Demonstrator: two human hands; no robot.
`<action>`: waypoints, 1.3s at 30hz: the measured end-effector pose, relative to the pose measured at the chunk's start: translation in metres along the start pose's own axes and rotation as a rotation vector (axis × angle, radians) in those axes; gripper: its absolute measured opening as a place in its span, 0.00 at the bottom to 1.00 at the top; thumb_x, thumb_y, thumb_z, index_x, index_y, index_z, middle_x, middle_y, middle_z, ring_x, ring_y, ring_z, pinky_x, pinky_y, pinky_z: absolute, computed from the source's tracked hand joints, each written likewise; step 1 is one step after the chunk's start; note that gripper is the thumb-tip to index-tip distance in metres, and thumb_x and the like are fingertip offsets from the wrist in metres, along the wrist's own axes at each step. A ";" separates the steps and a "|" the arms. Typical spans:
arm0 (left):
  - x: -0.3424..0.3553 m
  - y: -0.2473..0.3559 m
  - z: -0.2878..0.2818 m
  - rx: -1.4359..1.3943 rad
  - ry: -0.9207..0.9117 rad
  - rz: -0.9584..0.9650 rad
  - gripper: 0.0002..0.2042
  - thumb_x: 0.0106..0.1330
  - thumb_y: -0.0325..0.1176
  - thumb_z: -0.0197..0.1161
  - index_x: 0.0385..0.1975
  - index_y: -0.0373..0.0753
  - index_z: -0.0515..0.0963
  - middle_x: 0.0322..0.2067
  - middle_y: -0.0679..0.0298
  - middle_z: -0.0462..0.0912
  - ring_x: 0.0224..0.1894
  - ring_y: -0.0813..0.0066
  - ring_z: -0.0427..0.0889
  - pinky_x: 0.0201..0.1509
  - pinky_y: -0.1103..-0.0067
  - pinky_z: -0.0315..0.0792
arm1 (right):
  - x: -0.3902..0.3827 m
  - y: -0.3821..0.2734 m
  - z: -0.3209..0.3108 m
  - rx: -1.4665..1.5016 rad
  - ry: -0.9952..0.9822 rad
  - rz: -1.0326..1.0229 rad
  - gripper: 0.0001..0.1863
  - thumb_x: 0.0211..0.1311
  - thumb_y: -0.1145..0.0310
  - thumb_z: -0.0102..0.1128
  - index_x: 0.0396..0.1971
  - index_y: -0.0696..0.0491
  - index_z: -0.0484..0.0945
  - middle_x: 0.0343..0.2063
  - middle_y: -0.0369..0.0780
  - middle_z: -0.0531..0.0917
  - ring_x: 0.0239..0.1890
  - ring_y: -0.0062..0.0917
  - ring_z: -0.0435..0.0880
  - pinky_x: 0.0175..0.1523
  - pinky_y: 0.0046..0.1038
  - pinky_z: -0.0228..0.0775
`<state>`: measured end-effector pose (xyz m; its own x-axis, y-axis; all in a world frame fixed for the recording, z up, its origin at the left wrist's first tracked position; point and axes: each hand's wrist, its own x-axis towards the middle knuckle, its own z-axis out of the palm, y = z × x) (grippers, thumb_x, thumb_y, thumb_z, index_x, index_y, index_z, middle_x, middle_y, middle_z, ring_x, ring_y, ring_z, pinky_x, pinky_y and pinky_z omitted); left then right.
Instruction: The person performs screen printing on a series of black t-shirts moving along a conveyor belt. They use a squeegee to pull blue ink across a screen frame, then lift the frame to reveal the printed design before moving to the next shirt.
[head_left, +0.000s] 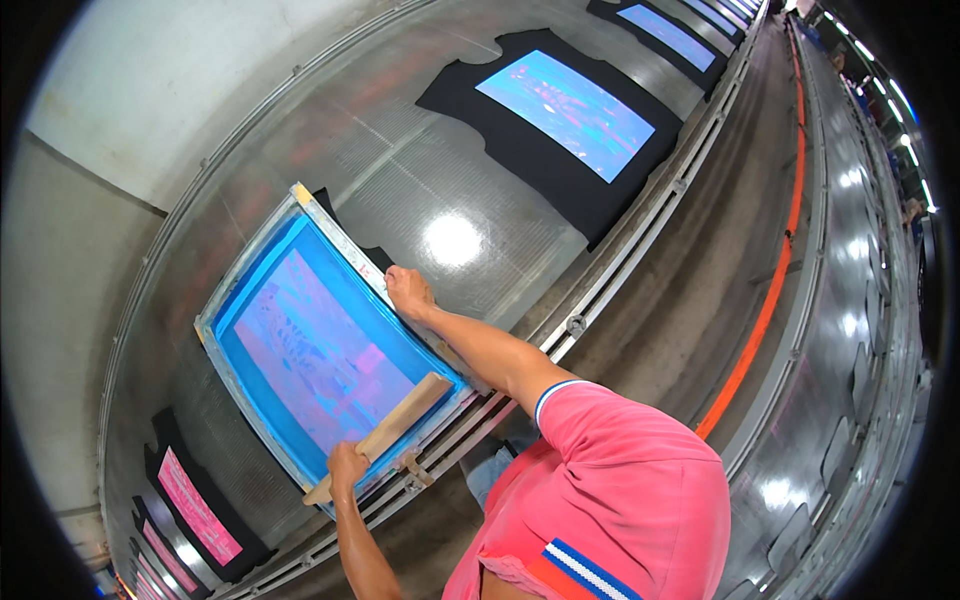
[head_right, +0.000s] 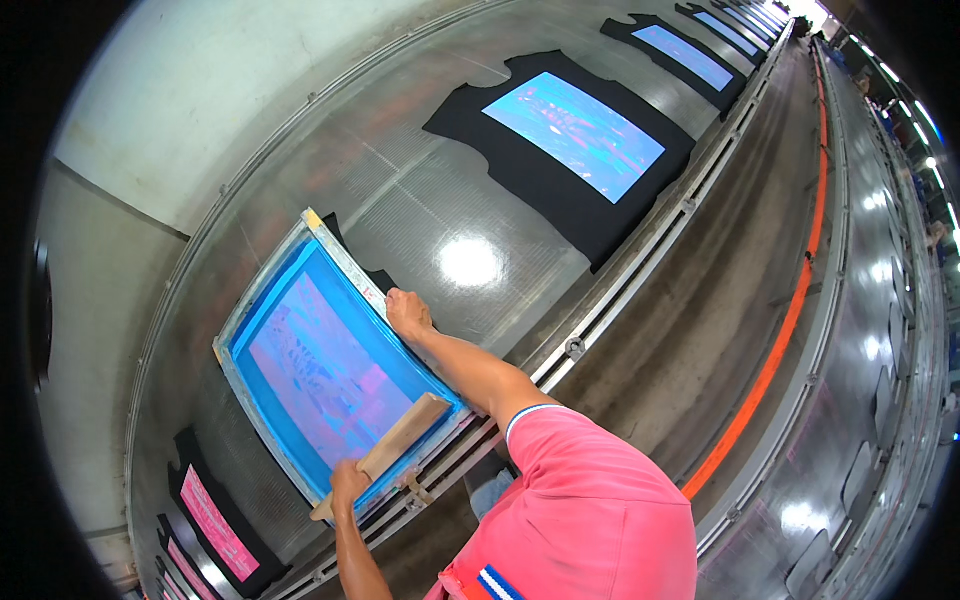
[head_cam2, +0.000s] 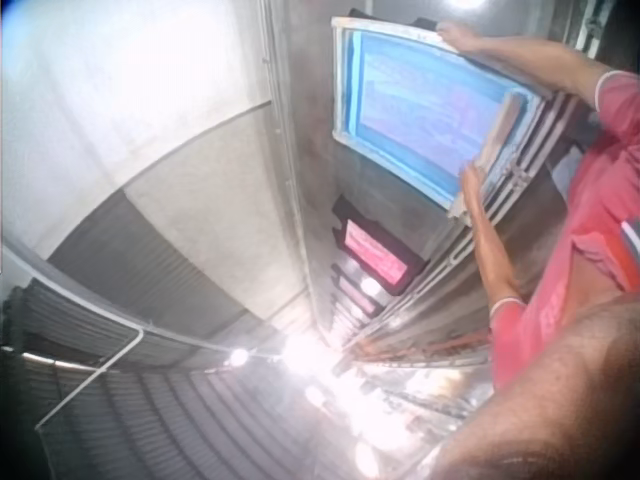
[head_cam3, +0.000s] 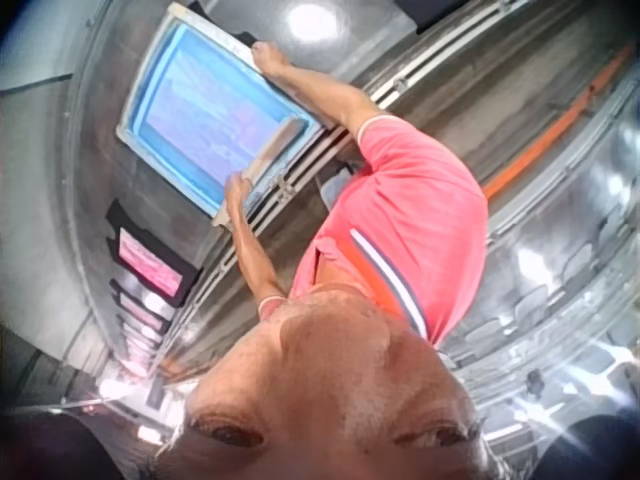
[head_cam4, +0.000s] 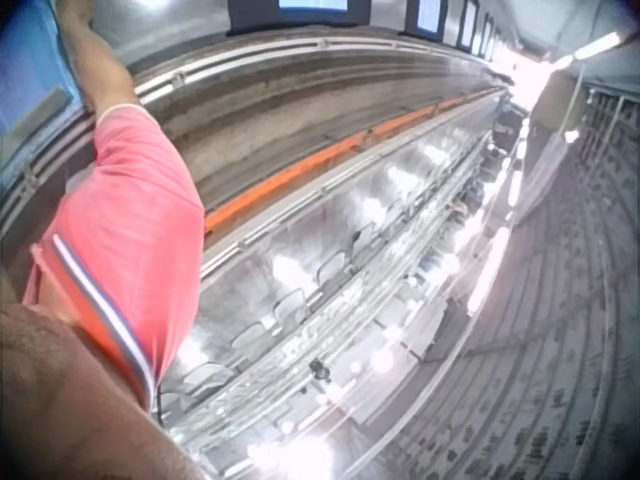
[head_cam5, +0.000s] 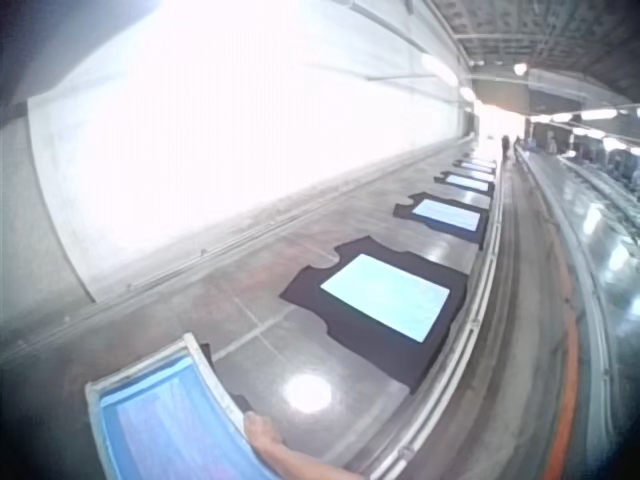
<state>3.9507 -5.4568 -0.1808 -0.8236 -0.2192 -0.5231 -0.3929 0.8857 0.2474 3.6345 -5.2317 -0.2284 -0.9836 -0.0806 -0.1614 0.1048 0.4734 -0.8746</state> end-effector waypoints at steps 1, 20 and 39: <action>0.019 -0.019 -0.001 -0.046 -0.112 0.003 0.15 0.45 0.26 0.63 0.33 0.40 0.88 0.26 0.43 0.84 0.30 0.46 0.85 0.38 0.56 0.75 | -0.001 -0.005 0.002 -0.006 -0.008 0.002 0.14 0.69 0.63 0.51 0.42 0.54 0.84 0.38 0.52 0.86 0.43 0.52 0.84 0.50 0.49 0.75; 0.273 -0.068 -0.211 0.072 0.226 0.167 0.13 0.49 0.33 0.62 0.34 0.42 0.88 0.29 0.48 0.87 0.34 0.47 0.87 0.40 0.59 0.80 | 0.128 -0.181 0.110 -1.171 -0.889 -0.565 0.17 0.50 0.59 0.69 0.41 0.49 0.88 0.34 0.45 0.89 0.39 0.44 0.89 0.44 0.42 0.82; 0.276 -0.177 -0.219 0.080 0.490 -0.023 0.23 0.49 0.24 0.60 0.46 0.50 0.89 0.30 0.49 0.87 0.33 0.50 0.87 0.41 0.62 0.80 | 0.169 -0.141 0.149 -0.900 -0.346 -0.968 0.11 0.55 0.76 0.59 0.37 0.52 0.85 0.36 0.39 0.86 0.42 0.39 0.85 0.47 0.37 0.79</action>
<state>3.7038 -5.7641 -0.1902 -0.9180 -0.3888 -0.0778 -0.3965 0.9028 0.1669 3.4755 -5.4422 -0.2007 -0.5075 -0.8535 0.1184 -0.8602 0.4940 -0.1265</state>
